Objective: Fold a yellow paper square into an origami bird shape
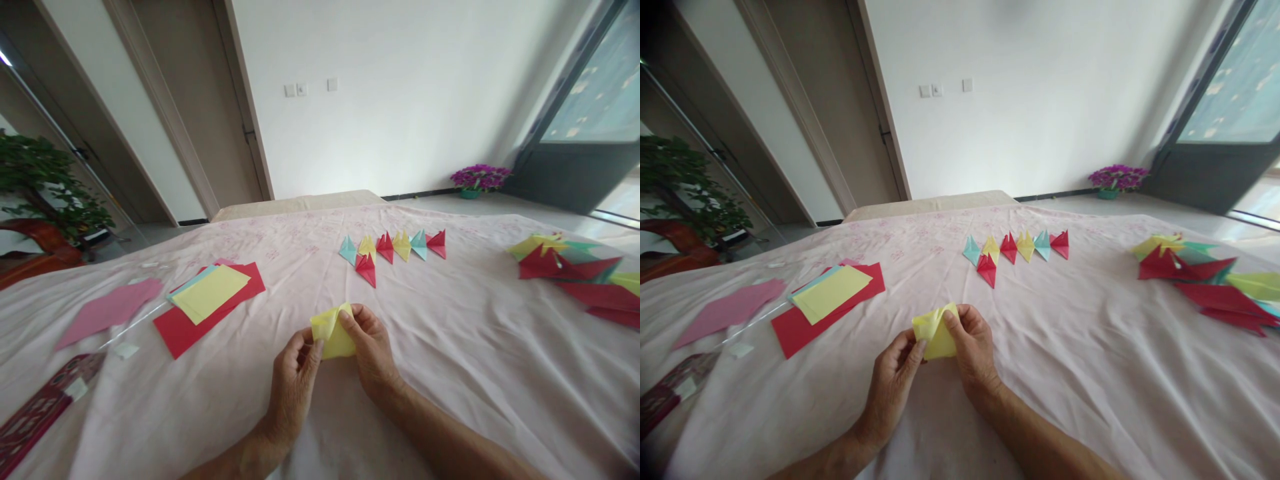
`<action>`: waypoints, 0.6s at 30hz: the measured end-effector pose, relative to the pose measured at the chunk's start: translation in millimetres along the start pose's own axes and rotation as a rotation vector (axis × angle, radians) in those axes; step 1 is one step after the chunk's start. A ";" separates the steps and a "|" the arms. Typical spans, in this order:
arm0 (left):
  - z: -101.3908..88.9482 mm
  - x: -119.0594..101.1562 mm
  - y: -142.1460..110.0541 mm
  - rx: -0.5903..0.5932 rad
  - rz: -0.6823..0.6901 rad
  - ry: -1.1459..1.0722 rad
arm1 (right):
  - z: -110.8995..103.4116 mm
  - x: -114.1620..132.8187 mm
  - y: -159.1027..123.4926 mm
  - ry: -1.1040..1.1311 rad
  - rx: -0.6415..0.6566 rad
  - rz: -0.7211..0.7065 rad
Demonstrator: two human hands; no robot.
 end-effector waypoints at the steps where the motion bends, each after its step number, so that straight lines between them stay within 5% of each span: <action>1: -0.4 0.6 0.9 -0.002 -0.009 -0.017 | 0.1 0.3 0.1 -0.005 0.002 -0.004; 13: -0.7 1.2 6.7 -0.007 -0.049 -0.107 | 3.4 0.3 -1.3 -0.044 0.057 -0.045; 18: -6.6 5.1 12.5 -0.028 -0.117 -0.281 | 9.9 18.3 -6.4 -0.369 0.159 -0.272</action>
Point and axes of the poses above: each hand's wrist, its own y-axis towards the middle knuckle, its own z-axis out of the palm, x = y × z, the point moved 7 cm from there along y, towards the middle knuckle, and after that the axes turned 7 degrees about -y, right-handed, at the moved point
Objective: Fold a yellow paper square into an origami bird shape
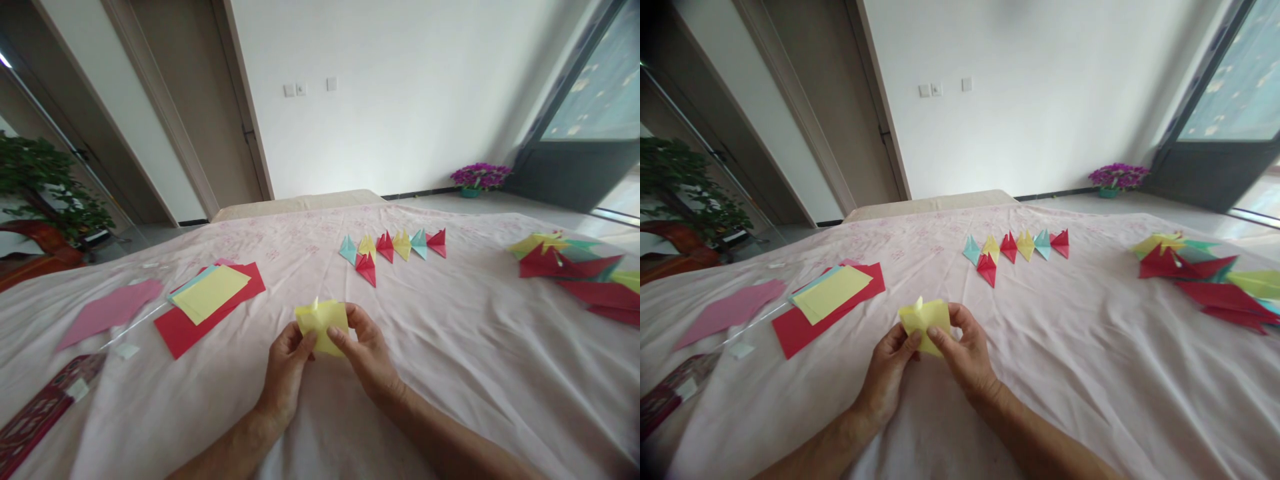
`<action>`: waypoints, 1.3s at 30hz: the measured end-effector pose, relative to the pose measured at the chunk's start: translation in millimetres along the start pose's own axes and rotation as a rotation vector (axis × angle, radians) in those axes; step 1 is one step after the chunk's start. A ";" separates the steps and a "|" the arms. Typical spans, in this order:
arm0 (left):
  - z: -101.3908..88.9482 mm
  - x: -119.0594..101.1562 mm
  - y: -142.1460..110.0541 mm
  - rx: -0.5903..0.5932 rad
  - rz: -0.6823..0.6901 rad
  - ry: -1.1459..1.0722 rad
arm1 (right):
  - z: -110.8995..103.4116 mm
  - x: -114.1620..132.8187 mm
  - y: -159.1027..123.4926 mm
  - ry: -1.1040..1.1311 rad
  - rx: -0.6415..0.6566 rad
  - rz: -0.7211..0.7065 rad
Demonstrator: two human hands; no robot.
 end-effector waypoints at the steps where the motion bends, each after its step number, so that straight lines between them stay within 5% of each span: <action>1: -1.2 0.9 1.5 -0.006 -0.021 -0.052 | -0.3 5.7 0.0 -0.058 0.015 -0.060; 9: -8.3 13.3 14.9 -0.017 -0.210 -0.518 | -4.1 36.5 -6.9 -0.403 0.090 -0.465; 14: -11.0 22.9 17.3 -0.015 -0.290 -0.589 | -3.3 44.8 -6.6 -0.530 0.119 -0.621; 28: 6.3 25.0 8.4 0.166 -0.356 -0.409 | -17.4 29.9 3.1 -0.455 -0.035 -0.434; 39: 9.4 31.3 0.7 0.086 -0.473 -0.541 | -15.6 20.2 5.0 -0.545 -0.153 -0.420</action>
Point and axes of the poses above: each hand's wrist, its own y-axis towards the middle knuckle, its own z-axis out of the palm, x = y × z, the point moved 7 cm from there along y, towards the middle knuckle, and after that the axes turned 7 degrees about -y, right-handed, at the moved point
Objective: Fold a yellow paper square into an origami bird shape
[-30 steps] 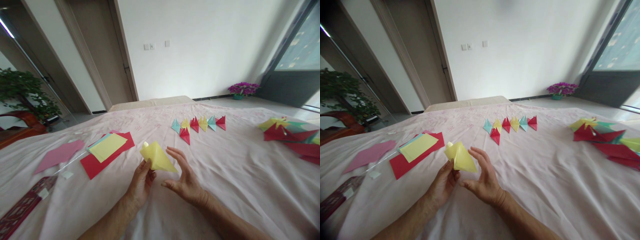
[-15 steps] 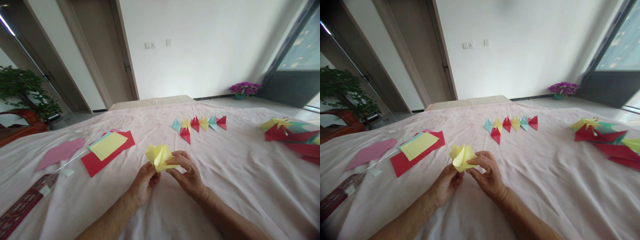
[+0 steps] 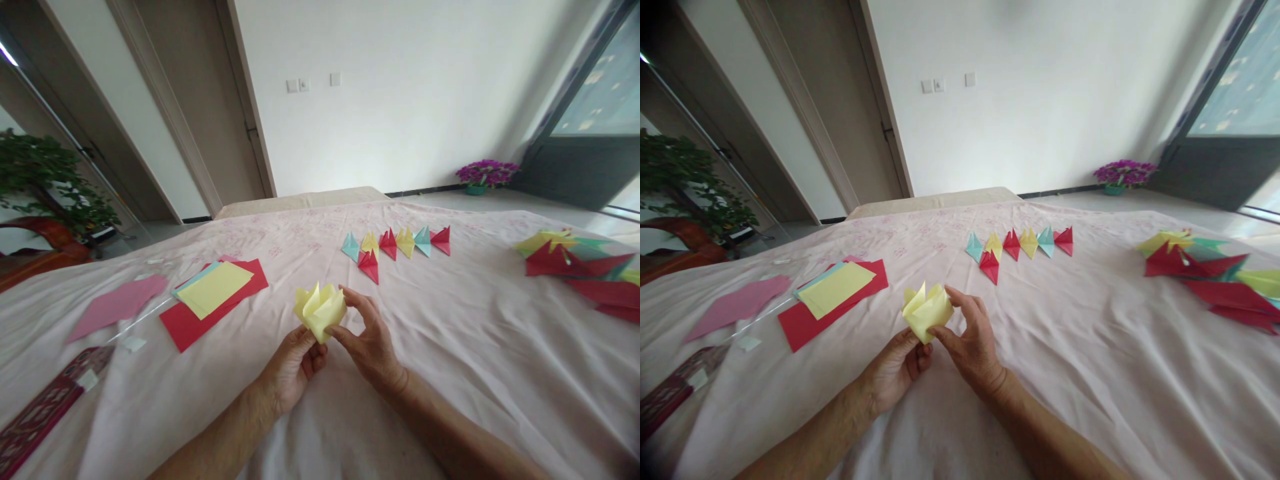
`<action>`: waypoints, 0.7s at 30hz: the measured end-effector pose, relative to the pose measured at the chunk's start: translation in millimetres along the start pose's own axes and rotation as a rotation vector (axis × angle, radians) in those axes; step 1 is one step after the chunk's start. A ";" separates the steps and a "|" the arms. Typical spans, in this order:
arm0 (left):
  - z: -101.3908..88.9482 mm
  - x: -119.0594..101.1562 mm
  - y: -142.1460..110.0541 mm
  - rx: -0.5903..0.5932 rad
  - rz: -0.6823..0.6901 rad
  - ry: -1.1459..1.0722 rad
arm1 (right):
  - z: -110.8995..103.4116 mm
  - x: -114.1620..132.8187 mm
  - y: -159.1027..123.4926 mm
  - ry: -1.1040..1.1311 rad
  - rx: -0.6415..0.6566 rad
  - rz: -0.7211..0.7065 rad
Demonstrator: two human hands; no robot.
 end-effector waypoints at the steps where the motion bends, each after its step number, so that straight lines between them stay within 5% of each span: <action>1: -1.6 0.9 0.6 -0.011 -0.009 -0.033 | 0.7 0.7 0.0 0.002 -0.005 -0.014; 5: -6.5 3.7 3.7 -0.039 -0.041 -0.129 | 6.6 -4.2 -1.2 0.073 0.019 0.029; 13: -3.4 1.7 2.9 -0.036 -0.027 -0.186 | 30.4 -24.0 -13.1 0.411 0.108 0.392; 21: 4.3 -8.5 0.8 0.036 0.085 0.007 | 31.9 -8.0 -15.4 0.785 0.147 0.424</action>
Point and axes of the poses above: each hand's wrist, its own y-axis towards the middle knuckle, its own z-axis out of the palm, x = y × z, the point moved 7 cm from there along y, towards the middle knuckle, and after that the axes turned 7 degrees about -y, right-handed, at the moved point
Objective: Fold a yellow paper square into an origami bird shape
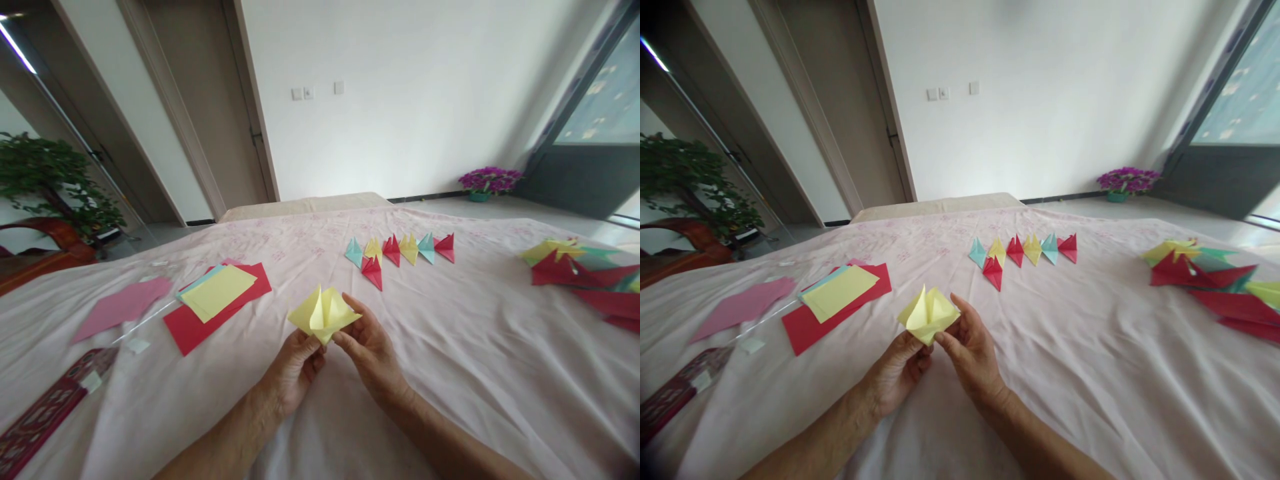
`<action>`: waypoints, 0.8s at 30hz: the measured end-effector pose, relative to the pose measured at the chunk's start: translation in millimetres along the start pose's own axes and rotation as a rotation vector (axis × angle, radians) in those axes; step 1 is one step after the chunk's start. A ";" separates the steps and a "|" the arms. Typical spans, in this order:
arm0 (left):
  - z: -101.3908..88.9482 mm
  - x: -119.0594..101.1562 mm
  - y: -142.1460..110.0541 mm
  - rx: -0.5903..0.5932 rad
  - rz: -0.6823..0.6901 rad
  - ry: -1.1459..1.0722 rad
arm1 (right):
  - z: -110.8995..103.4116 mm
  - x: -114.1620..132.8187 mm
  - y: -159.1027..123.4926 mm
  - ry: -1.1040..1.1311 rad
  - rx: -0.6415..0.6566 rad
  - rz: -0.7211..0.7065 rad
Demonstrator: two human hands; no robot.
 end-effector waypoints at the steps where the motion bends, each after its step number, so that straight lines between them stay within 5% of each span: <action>1: 1.1 0.0 -0.5 0.007 0.009 0.017 | 0.2 1.4 -0.5 0.008 0.005 -0.003; 16: 14.6 -14.8 -5.6 0.014 0.246 0.449 | -6.4 -5.4 1.0 -0.145 0.027 0.040; 24: 18.4 -33.3 -20.5 -0.115 0.478 0.467 | -13.3 -1.2 -0.3 -0.295 -0.046 -0.066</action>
Point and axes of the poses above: each hand's wrist, its own y-axis towards the middle knuckle, its own z-axis out of the palm, x = y × z, the point moved 7 cm from there along y, towards the middle knuckle, and after that the axes turned 7 degrees about -y, right-handed, at the moved point
